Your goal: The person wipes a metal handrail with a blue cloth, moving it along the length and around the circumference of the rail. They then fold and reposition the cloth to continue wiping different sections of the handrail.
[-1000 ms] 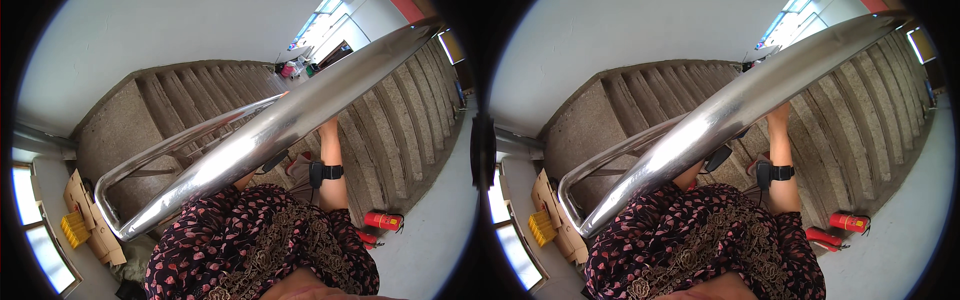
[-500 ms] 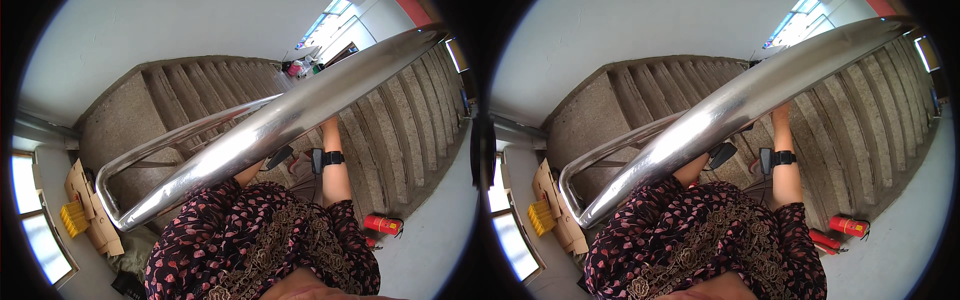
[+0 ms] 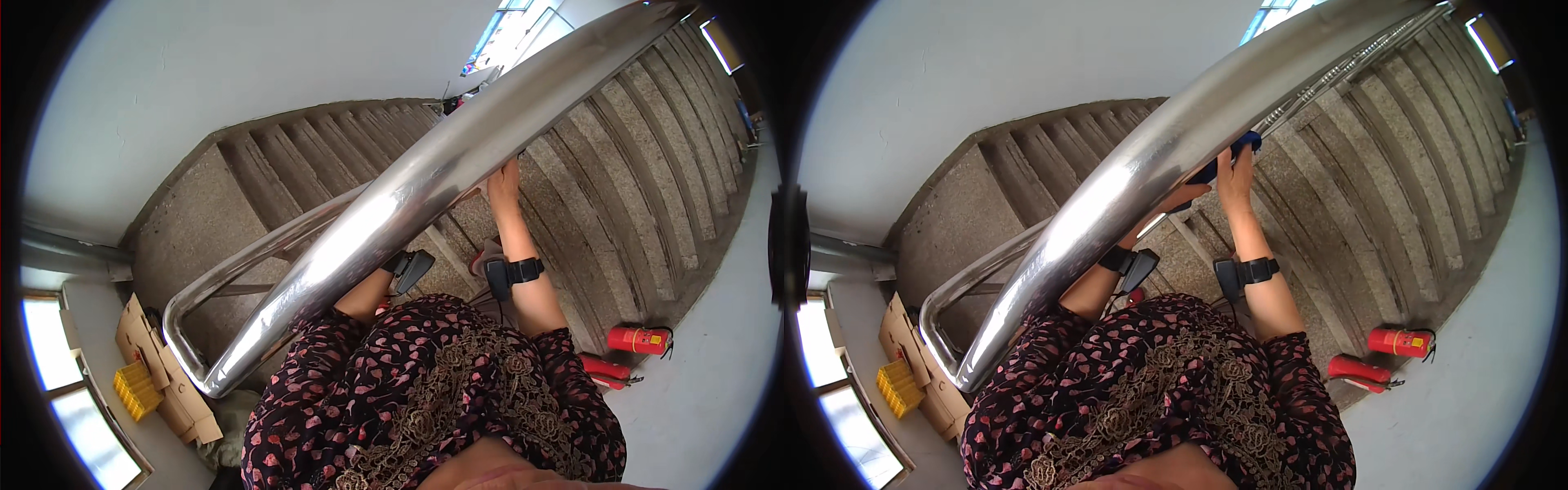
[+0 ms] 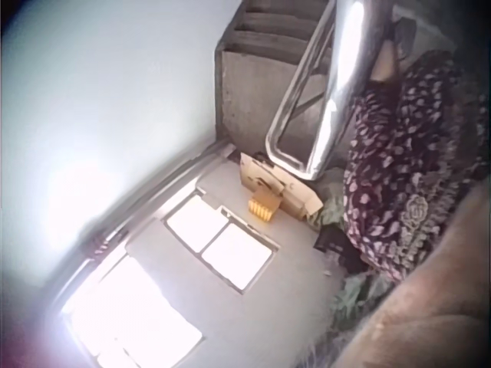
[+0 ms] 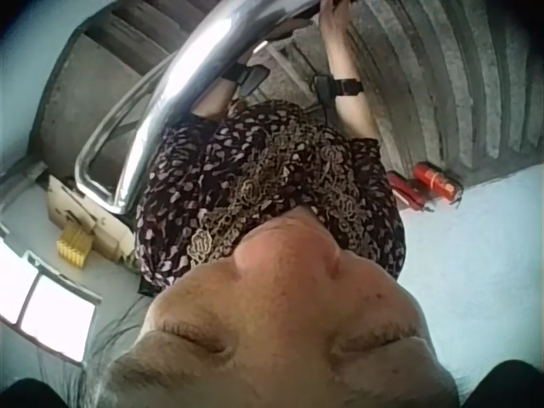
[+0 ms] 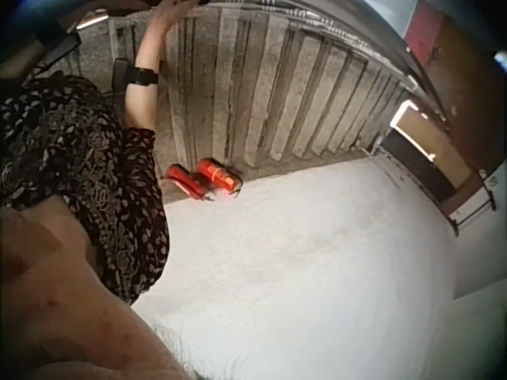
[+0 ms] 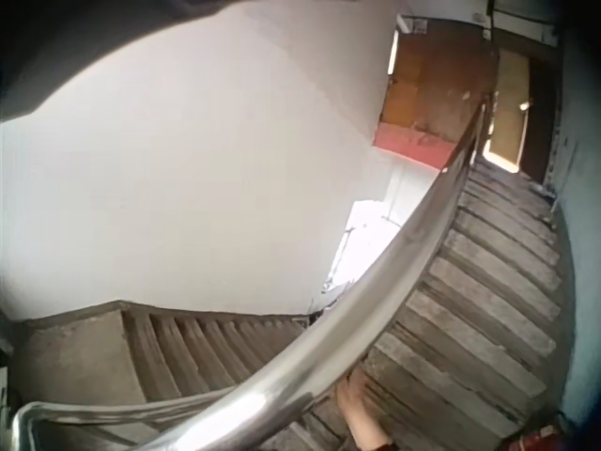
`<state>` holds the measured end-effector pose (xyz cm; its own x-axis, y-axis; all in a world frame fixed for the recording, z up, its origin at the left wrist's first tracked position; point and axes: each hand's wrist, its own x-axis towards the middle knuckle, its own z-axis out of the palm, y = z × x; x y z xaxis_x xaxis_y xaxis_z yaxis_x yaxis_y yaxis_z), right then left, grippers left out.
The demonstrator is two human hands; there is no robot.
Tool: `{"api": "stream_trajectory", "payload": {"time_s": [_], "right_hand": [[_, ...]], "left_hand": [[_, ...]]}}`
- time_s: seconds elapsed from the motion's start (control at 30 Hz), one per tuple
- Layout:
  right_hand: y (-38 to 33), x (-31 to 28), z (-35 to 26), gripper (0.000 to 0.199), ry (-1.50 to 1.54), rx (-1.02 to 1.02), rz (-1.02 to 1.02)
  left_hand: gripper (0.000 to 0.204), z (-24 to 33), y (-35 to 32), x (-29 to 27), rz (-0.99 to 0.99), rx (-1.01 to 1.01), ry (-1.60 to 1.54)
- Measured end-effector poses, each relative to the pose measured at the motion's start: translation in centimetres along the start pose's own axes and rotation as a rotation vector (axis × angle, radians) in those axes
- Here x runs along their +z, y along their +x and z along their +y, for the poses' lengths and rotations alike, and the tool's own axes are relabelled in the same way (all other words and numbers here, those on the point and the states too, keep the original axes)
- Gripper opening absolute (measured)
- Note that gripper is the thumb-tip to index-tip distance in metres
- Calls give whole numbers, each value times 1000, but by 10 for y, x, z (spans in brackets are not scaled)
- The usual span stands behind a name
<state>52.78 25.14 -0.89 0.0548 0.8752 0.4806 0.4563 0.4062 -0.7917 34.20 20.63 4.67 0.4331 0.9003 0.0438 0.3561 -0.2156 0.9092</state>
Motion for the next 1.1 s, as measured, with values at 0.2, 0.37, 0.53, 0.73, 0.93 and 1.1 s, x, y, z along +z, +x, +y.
{"api": "stream_trajectory", "payload": {"time_s": [0.2,0.37,0.53,0.73,0.93,1.1], "right_hand": [[-15,11,-55,53,10,150,-98],[-27,21,-56,44,395,347,-133],[-19,16,-40,49,325,300,-154],[-1,-1,-43,45,-50,203,2],[21,-23,-56,34,-144,39,167],[31,-20,-48,44,-134,109,13]], "left_hand": [[61,-52,22,23,224,164,268],[44,-135,48,56,703,780,648],[40,-124,55,62,687,715,614],[46,-47,60,52,576,401,184],[46,-16,88,50,442,241,226],[49,-33,79,52,461,240,272]]}}
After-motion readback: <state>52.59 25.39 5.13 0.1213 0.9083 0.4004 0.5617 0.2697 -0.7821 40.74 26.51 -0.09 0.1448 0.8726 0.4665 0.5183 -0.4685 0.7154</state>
